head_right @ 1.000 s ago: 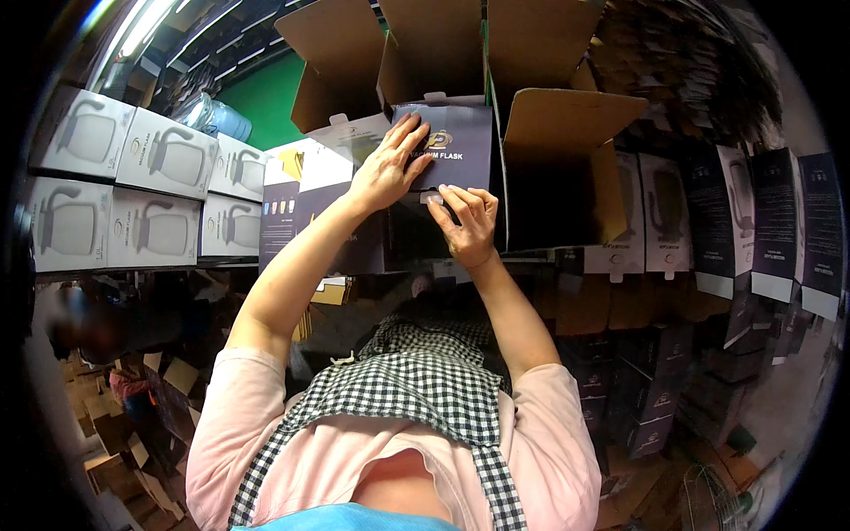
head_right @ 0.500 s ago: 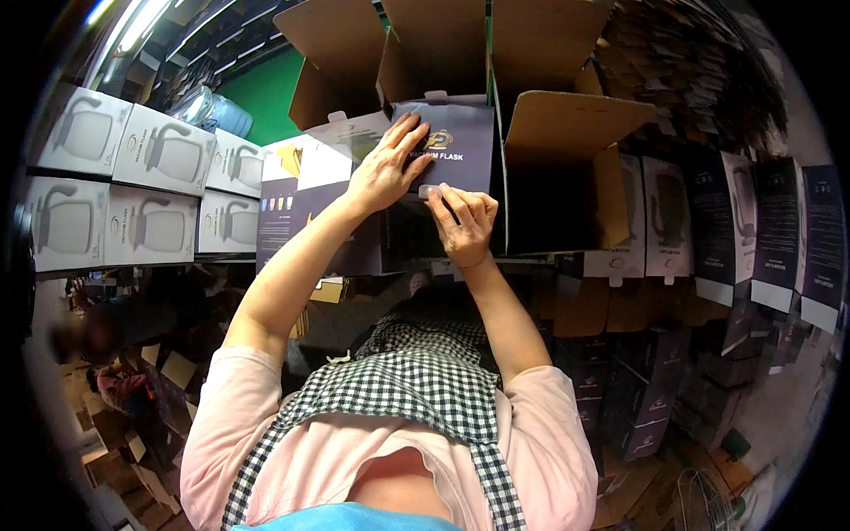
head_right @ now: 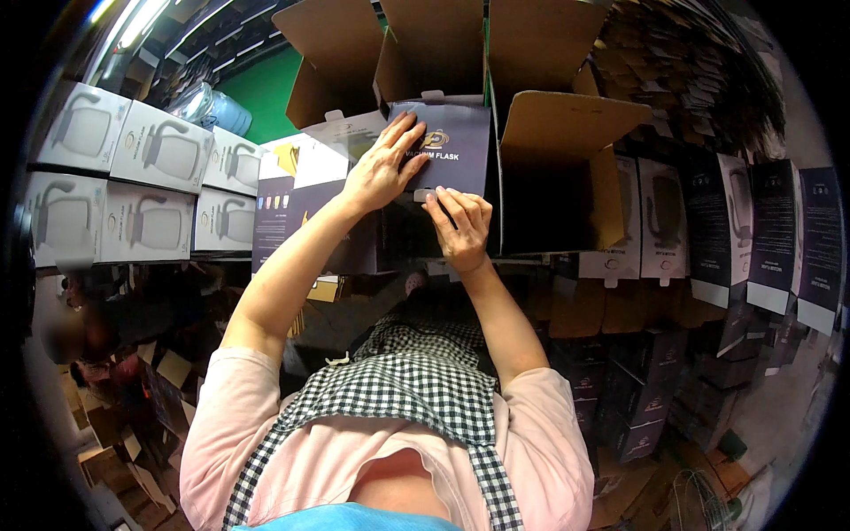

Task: The person places vacuum flasks into individual product boxes and then stacks the boxes into a larger shipping carton in a warehouse.

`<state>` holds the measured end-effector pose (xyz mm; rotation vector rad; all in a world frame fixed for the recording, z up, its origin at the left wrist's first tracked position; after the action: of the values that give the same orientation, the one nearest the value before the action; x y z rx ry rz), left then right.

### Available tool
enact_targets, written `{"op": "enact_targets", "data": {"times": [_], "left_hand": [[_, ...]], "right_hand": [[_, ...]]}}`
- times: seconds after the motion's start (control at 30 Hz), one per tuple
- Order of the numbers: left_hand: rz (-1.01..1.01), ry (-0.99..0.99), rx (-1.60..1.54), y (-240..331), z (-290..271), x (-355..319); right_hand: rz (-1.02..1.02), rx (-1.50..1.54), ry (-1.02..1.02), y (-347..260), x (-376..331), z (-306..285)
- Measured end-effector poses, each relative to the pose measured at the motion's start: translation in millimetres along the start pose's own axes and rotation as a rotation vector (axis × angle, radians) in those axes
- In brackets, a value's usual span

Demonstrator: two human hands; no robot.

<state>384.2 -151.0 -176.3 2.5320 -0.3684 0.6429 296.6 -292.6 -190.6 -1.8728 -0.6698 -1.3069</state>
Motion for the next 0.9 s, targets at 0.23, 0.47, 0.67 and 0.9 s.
{"op": "enact_targets", "data": {"times": [0.23,0.47,0.67,0.9], "left_hand": [[0.021,0.014,0.013,2,1,-1],[-0.019,0.001,-0.012,-10,-2,-4],[0.026,-0.198,-0.147,-15,2,-6],[-0.632,0.63,-0.404,-246,-191,-1]], "right_hand": [[-0.004,0.015,-0.012,2,0,0],[0.138,-0.101,-0.128,-3,14,16],[0.105,-0.074,-0.12,-3,27,21],[0.138,-0.377,-0.265,4,37,37]]}}
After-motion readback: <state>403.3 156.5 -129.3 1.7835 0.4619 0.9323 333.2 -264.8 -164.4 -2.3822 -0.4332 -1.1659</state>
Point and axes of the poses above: each hand's wrist, its own x-axis towards the middle knuckle, its own z-axis out of the palm, y = z × x, the point moved 9 cm from there along x, towards the middle knuckle, and after that the axes turned 13 degrees about y, right-handed, at the moved point
